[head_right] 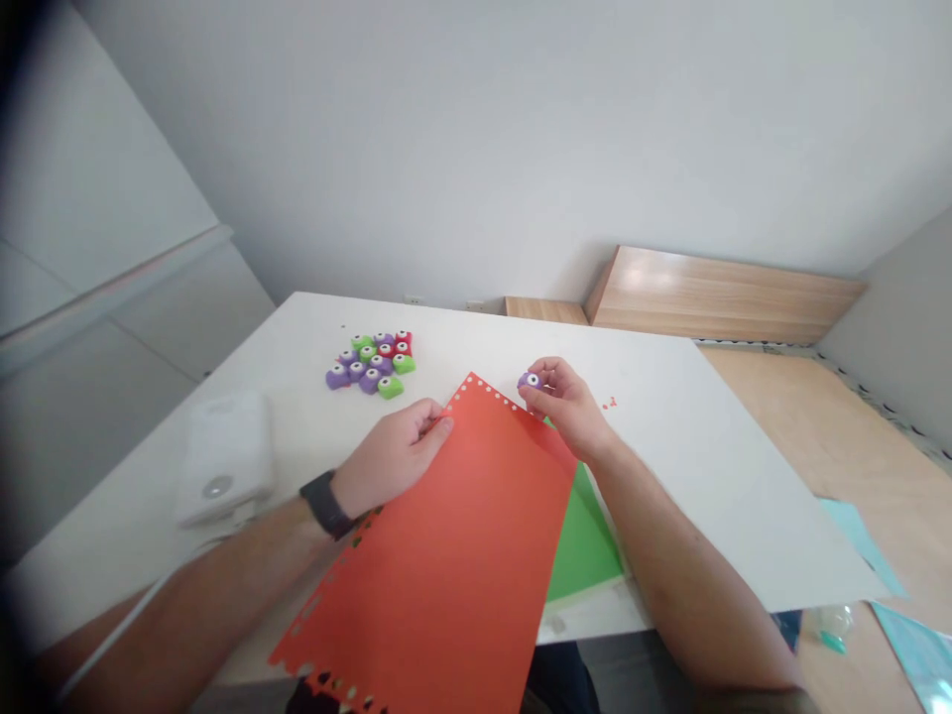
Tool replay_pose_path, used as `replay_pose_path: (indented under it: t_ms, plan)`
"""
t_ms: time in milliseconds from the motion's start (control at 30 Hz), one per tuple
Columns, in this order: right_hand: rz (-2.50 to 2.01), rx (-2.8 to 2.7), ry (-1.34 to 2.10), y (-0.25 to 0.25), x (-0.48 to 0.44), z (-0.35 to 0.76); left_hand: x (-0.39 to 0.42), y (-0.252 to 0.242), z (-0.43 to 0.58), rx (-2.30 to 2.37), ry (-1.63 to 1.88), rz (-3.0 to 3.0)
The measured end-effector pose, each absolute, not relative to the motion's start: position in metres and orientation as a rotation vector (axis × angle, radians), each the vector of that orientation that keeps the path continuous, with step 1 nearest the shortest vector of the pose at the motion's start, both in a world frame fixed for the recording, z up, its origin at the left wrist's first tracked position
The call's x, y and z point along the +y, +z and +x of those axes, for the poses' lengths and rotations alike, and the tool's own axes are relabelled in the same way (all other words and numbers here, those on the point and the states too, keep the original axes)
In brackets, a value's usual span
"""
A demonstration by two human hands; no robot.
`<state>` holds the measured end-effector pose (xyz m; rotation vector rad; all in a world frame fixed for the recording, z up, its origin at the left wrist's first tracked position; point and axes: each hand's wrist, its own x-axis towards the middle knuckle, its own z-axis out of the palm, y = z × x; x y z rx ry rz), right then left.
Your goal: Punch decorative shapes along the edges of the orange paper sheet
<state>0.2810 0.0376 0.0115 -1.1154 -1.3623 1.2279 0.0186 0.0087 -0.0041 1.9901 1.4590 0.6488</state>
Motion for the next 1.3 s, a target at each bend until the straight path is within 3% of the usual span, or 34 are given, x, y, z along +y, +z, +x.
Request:
replay_pose_path:
  t_ms: [833, 1300]
  plan:
    - [-1.48, -1.344, 1.348, -0.01, 0.041, 0.305, 0.02, -0.018, 0.016, 1.521, 0.63, 1.988]
    - [-1.2, -1.298, 1.369, -0.003, 0.04, 0.301, 0.017, -0.011, 0.018, 1.496, 0.698, 1.975]
